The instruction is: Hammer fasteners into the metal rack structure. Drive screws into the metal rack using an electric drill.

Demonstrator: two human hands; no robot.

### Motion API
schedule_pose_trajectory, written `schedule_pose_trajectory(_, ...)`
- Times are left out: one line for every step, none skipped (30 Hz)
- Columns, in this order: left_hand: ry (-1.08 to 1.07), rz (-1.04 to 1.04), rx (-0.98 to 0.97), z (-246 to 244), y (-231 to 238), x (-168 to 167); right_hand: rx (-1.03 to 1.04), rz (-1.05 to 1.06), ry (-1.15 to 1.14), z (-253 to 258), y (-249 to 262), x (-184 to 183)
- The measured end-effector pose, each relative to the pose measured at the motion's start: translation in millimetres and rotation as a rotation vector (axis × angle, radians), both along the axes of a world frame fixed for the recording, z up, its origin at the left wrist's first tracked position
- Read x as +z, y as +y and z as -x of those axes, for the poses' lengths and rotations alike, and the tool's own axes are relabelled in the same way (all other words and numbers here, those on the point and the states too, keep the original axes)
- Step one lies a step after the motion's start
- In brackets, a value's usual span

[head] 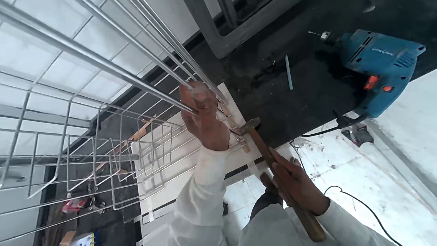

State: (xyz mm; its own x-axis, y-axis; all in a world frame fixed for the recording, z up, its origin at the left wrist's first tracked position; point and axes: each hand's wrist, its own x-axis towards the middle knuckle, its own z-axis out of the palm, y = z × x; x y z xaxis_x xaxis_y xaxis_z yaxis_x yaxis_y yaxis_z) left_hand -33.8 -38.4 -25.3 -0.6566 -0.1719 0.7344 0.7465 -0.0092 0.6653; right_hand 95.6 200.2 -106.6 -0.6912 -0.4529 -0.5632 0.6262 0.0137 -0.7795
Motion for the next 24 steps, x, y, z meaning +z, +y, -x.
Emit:
schedule_pose_trajectory(-0.079, -0.097, 0.102, -4.7, 27.0, 15.7, -0.023, 0.003, 0.004, 0.0, -2.1, 0.7)
schedule_pose_trajectory(-0.126, -0.16, 0.168, -7.1, 42.9, 26.0, -0.028, 0.004, 0.015, -1.6, -5.1, -0.2)
schedule_pose_trajectory(-0.155, -0.18, 0.198, -10.3, 48.7, 30.4, -0.013, 0.001, 0.027, -4.6, -7.2, -1.5)
schedule_pose_trajectory(-0.174, -0.184, 0.207, -12.8, 50.0, 31.5, -0.001, -0.007, 0.033, -6.3, -7.2, -2.1)
schedule_pose_trajectory(-0.187, -0.174, 0.199, -13.7, 49.5, 31.1, -0.005, -0.008, 0.019, -5.2, -5.3, -1.3)
schedule_pose_trajectory(-0.187, -0.166, 0.187, -12.9, 49.1, 30.5, -0.016, -0.004, 0.004, -4.2, -3.0, -0.1)
schedule_pose_trajectory(-0.184, -0.16, 0.182, -12.2, 49.2, 30.3, -0.04, 0.004, 0.002, -4.5, -2.8, 0.3)
schedule_pose_trajectory(-0.17, -0.16, 0.18, -10.2, 49.3, 30.4, -0.058, 0.004, 0.015, -4.6, -4.9, -0.2)
schedule_pose_trajectory(-0.161, -0.164, 0.185, -9.2, 48.8, 30.6, -0.045, -0.001, 0.034, -6.4, -7.7, -2.0)
schedule_pose_trajectory(-0.165, -0.168, 0.187, -11.1, 48.0, 30.2, -0.016, -0.008, 0.049, -10.0, -9.3, -3.5)
schedule_pose_trajectory(-0.179, -0.169, 0.19, -13.0, 48.2, 30.1, 0.003, -0.007, 0.052, -10.6, -8.5, -3.9)
schedule_pose_trajectory(-0.192, -0.168, 0.192, -12.9, 49.6, 30.7, 0.008, 0.001, 0.038, -7.4, -5.5, -3.1)
schedule_pose_trajectory(-0.202, -0.173, 0.2, -12.5, 51.6, 31.6, -0.006, 0.012, 0.019, -6.4, -2.8, -2.1)
schedule_pose_trajectory(-0.203, -0.165, 0.198, -12.7, 50.9, 30.8, -0.034, 0.025, 0.006, -6.3, -1.8, -1.5)
schedule_pose_trajectory(-0.158, -0.14, 0.163, -8.8, 44.3, 26.6, -0.067, 0.035, 0.002, -5.2, -2.2, -0.9)
schedule_pose_trajectory(-0.06, -0.087, 0.064, -2.6, 27.9, 16.0, -0.091, 0.043, -0.003, -6.2, -2.4, -1.2)
schedule_pose_trajectory(0.073, 0.033, -0.099, 5.1, 1.6, 1.8, -0.096, 0.048, -0.01, -7.9, -1.3, -2.2)
schedule_pose_trajectory(0.13, 0.1, -0.173, 8.8, -11.0, -3.8, -0.092, 0.048, -0.013, -9.2, 0.7, -3.0)
schedule_pose_trajectory(0.078, 0.046, -0.107, 3.1, -0.3, 0.3, -0.084, 0.05, -0.012, -9.7, 3.4, -4.1)
schedule_pose_trajectory(-0.053, -0.071, 0.063, -5.7, 25.9, 14.2, -0.077, 0.057, -0.01, -9.2, 6.2, -5.3)
schedule_pose_trajectory(-0.153, -0.121, 0.17, -11.1, 43.0, 25.5, -0.07, 0.064, -0.01, -8.2, 8.5, -6.3)
schedule_pose_trajectory(-0.205, -0.132, 0.212, -14.2, 50.5, 31.5, -0.07, 0.067, -0.018, -7.4, 9.2, -6.5)
schedule_pose_trajectory(-0.22, -0.13, 0.223, -15.5, 52.6, 33.9, -0.074, 0.065, -0.026, -6.8, 8.3, -5.7)
schedule_pose_trajectory(-0.212, -0.126, 0.22, -15.1, 52.5, 34.3, -0.069, 0.055, -0.025, -5.9, 6.4, -4.6)
